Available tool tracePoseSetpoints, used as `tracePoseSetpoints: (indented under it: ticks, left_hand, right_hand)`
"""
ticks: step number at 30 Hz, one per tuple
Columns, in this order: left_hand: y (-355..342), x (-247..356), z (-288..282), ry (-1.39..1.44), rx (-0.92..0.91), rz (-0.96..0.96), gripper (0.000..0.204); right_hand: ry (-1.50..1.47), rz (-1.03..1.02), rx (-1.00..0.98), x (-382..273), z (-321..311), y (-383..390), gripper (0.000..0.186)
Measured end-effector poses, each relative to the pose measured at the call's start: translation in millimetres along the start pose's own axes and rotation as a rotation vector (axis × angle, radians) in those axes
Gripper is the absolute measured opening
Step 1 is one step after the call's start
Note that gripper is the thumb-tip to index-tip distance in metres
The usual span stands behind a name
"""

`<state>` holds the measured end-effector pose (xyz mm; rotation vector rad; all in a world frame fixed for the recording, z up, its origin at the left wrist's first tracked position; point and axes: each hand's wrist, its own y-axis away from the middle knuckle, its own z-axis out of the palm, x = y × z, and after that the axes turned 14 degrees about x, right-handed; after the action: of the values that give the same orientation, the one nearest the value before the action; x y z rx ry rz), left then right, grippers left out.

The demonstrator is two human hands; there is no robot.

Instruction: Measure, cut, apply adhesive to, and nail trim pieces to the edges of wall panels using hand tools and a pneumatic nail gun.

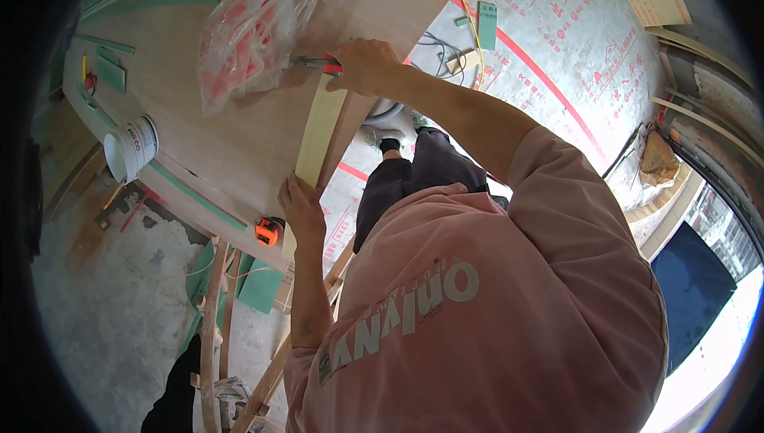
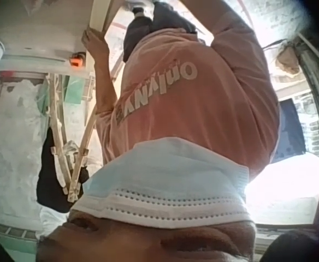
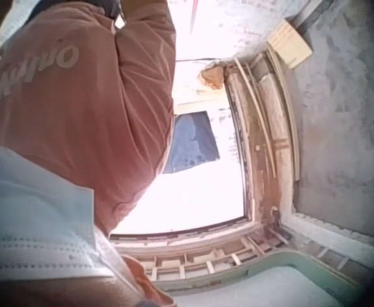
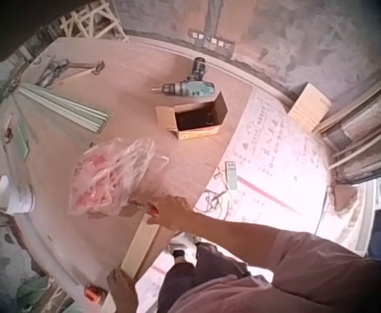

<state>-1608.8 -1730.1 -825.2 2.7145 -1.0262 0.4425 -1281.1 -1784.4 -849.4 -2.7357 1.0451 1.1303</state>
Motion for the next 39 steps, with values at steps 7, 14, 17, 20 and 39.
tracePoseSetpoints:
  ticks: [7,14,17,20,39]
  left_hand:
    - [18.4,-6.9,-0.6,-0.038,-0.006,-0.016,0.060]
    - [19.6,-3.9,3.2,-0.022,0.028,0.006,0.077]
    - [-16.1,30.2,12.5,-0.027,0.085,0.088,0.078]
    - [-67.1,70.7,26.7,0.064,0.109,0.120,0.076]
    - [-89.5,74.6,55.7,0.235,0.157,0.208,0.062]
  right_hand:
    - [-0.064,0.016,0.001,-13.5,-0.2,14.2,0.059]
    - [-0.137,0.095,0.011,-15.8,12.1,30.2,0.051]
    - [-0.143,0.090,0.020,-16.3,11.1,27.3,0.052]
    - [-0.141,0.077,0.030,-19.6,12.7,27.6,0.053]
    - [-0.182,0.021,0.107,-8.9,22.1,25.8,0.051]
